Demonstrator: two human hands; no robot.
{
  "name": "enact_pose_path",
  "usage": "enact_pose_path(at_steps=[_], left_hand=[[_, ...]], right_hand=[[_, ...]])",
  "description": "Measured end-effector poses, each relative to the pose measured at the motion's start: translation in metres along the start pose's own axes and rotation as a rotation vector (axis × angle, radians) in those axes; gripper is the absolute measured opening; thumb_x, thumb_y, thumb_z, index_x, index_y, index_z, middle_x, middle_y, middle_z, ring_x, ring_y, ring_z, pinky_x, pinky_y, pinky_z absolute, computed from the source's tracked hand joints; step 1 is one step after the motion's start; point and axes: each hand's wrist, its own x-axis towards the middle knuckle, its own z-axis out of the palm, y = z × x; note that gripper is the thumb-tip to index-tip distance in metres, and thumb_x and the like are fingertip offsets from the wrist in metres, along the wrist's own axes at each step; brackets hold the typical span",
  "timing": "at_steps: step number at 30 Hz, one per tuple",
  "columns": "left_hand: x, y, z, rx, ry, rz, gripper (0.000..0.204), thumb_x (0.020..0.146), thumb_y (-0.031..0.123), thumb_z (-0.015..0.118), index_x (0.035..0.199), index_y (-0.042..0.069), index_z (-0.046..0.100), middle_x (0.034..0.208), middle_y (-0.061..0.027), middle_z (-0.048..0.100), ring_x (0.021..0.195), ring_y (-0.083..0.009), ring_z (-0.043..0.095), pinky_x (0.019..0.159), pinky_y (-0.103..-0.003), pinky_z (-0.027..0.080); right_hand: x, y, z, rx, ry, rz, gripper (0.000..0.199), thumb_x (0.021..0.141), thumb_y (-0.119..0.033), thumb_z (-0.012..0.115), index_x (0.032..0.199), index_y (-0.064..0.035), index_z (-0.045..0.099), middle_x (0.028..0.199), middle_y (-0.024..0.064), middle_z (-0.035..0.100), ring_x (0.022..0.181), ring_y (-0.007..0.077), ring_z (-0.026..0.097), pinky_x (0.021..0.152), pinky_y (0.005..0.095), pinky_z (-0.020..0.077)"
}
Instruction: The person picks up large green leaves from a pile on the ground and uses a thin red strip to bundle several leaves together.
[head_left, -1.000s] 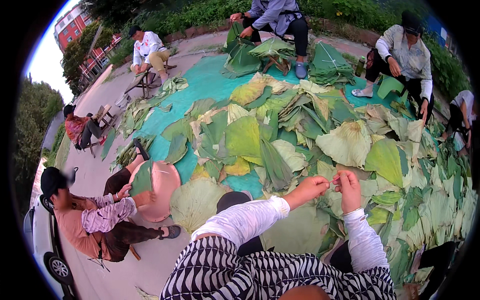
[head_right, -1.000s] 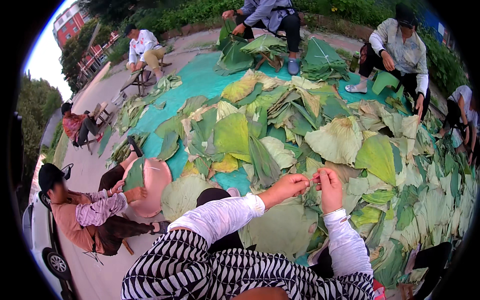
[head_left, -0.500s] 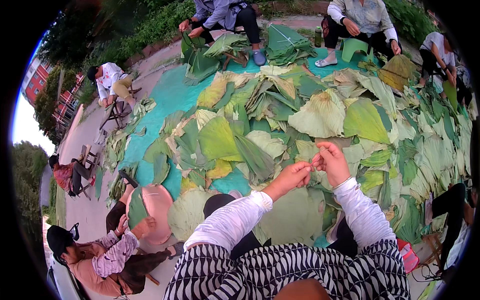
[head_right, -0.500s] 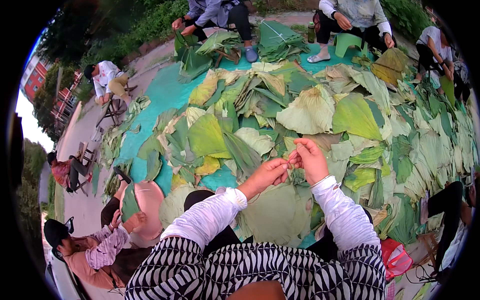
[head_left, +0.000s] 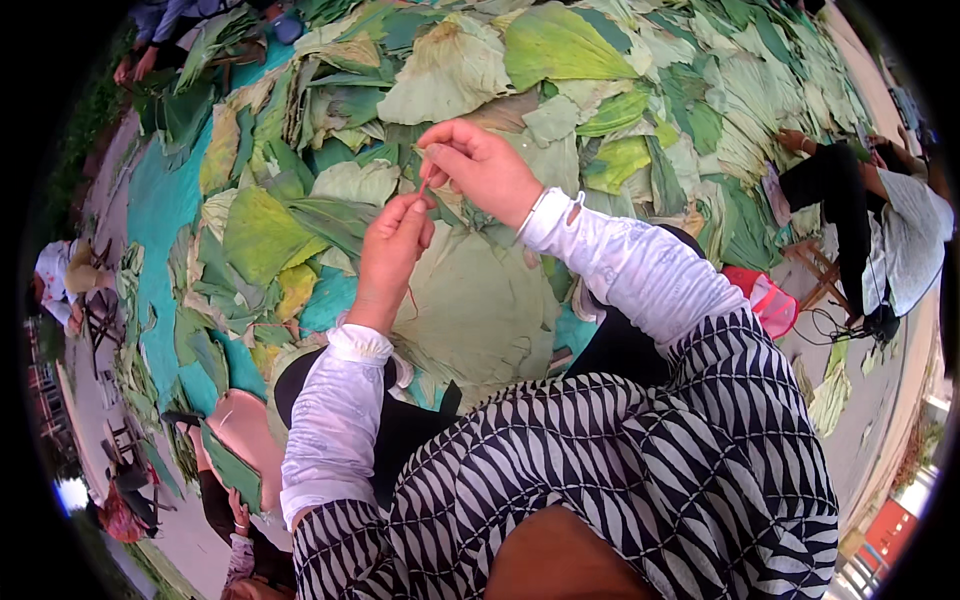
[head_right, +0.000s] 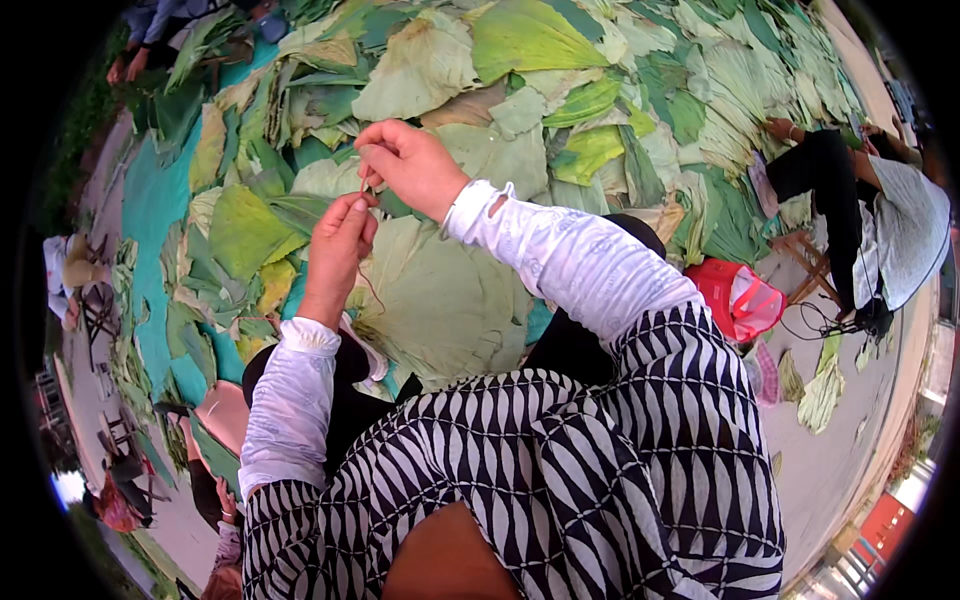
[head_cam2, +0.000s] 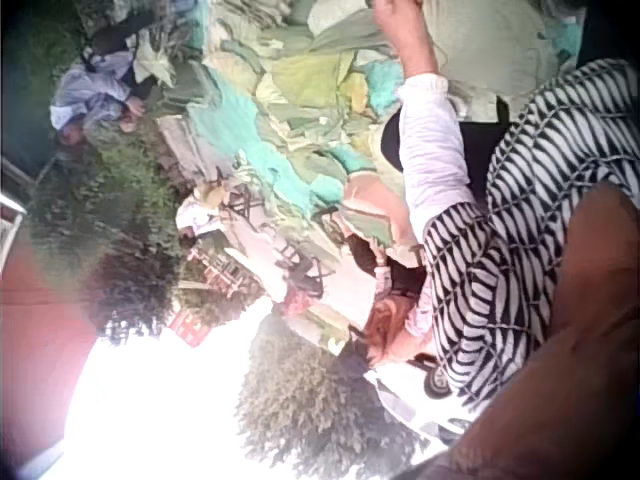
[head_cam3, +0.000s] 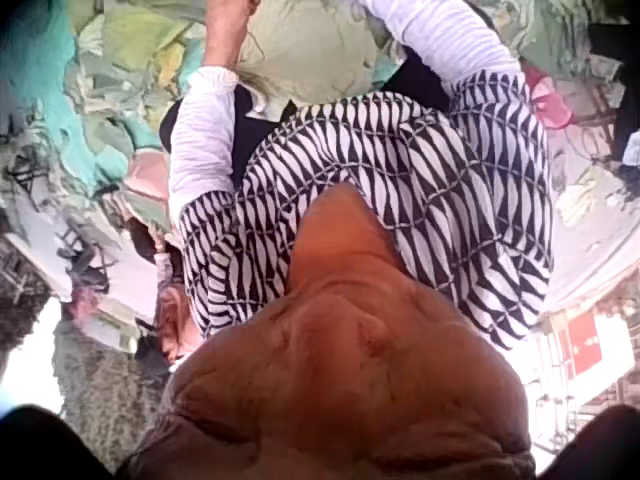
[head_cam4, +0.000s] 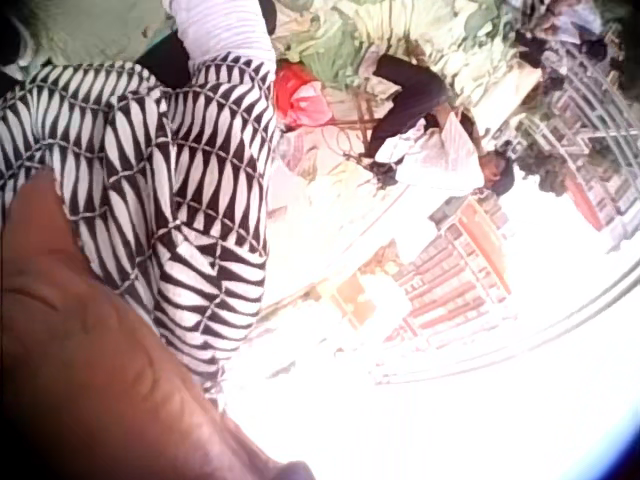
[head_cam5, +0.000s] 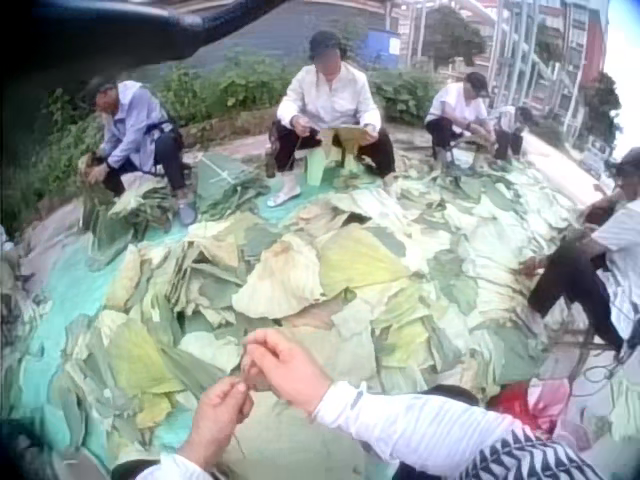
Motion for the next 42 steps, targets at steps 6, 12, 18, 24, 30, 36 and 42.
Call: enact_pose_path(at_steps=[6, 12, 18, 24, 30, 36, 42], left_hand=[[0.000, -0.002, 0.006, -0.046, 0.019, -0.046, 0.016, 0.086, 0.018, 0.043, 0.088, 0.005, 0.053, 0.055, 0.0041, 0.039, 0.044, -0.0017, 0.026, 0.038, -0.017, 0.017], [-0.003, -0.001, 0.013, -0.072, 0.043, -0.020, 0.015, 0.086, 0.018, 0.045, 0.087, 0.005, 0.053, 0.056, 0.0036, 0.041, 0.044, -0.0017, 0.027, 0.038, -0.016, 0.018], [-0.009, 0.002, -0.001, -0.113, 0.030, -0.026, 0.015, 0.085, 0.017, 0.046, 0.087, 0.005, 0.054, 0.056, 0.0034, 0.041, 0.044, -0.0018, 0.027, 0.038, -0.016, 0.018], [-0.029, 0.012, -0.009, -0.013, 0.076, -0.148, 0.016, 0.086, 0.018, 0.044, 0.088, 0.005, 0.052, 0.056, 0.0033, 0.040, 0.045, -0.0027, 0.027, 0.041, -0.017, 0.020], [-0.045, 0.019, -0.003, -0.066, 0.022, -0.234, 0.015, 0.087, 0.016, 0.042, 0.087, 0.005, 0.052, 0.060, 0.0020, 0.044, 0.054, -0.0045, 0.035, 0.049, -0.017, 0.027], [-0.056, 0.042, -0.046, -0.145, 0.100, -0.374, 0.015, 0.087, 0.013, 0.040, 0.088, 0.003, 0.052, 0.067, 0.0006, 0.047, 0.061, -0.0062, 0.039, 0.057, -0.019, 0.032], [-0.057, 0.048, -0.110, -0.297, 0.238, -0.401, 0.016, 0.087, 0.014, 0.041, 0.086, 0.001, 0.051, 0.069, -0.0016, 0.049, 0.061, -0.0075, 0.040, 0.058, -0.019, 0.034]], right_hand=[[0.011, -0.005, -0.041, -0.234, 0.018, 0.372, 0.020, 0.080, -0.021, 0.049, 0.091, -0.0047, 0.052, 0.076, 0.0014, 0.057, 0.063, 0.0080, 0.055, 0.049, 0.0202, 0.0414], [0.049, 0.096, -0.153, -0.657, -0.140, 0.214, 0.025, 0.075, -0.028, 0.050, 0.087, -0.0066, 0.056, 0.071, 0.0008, 0.059, 0.057, 0.0100, 0.055, 0.047, 0.0244, 0.0430], [0.058, 0.082, -0.265, -0.900, 0.249, 0.670, 0.026, 0.079, -0.026, 0.048, 0.098, -0.0100, 0.052, 0.086, 0.0020, 0.058, 0.064, 0.0119, 0.053, 0.047, 0.0259, 0.0409], [0.048, 0.110, -0.259, -0.366, 0.754, 0.878, 0.024, 0.081, -0.028, 0.048, 0.097, -0.0096, 0.049, 0.078, 0.0026, 0.059, 0.059, 0.0133, 0.055, 0.045, 0.0299, 0.0409], [0.081, 0.167, -0.202, -0.351, 0.390, 0.728, 0.025, 0.080, -0.028, 0.051, 0.098, -0.0102, 0.049, 0.082, 0.0024, 0.057, 0.062, 0.0101, 0.052, 0.047, 0.0243, 0.0388], [0.124, 0.228, -0.086, -0.256, -0.064, 0.866, 0.028, 0.080, -0.032, 0.053, 0.098, -0.0108, 0.048, 0.087, 0.0012, 0.056, 0.072, 0.0101, 0.053, 0.055, 0.0233, 0.0412], [0.198, 0.303, 0.008, -0.059, -0.074, 0.880, 0.048, 0.077, -0.039, 0.056, 0.110, -0.0069, 0.043, 0.102, 0.0076, 0.053, 0.091, 0.0157, 0.051, 0.072, 0.0294, 0.0427]])
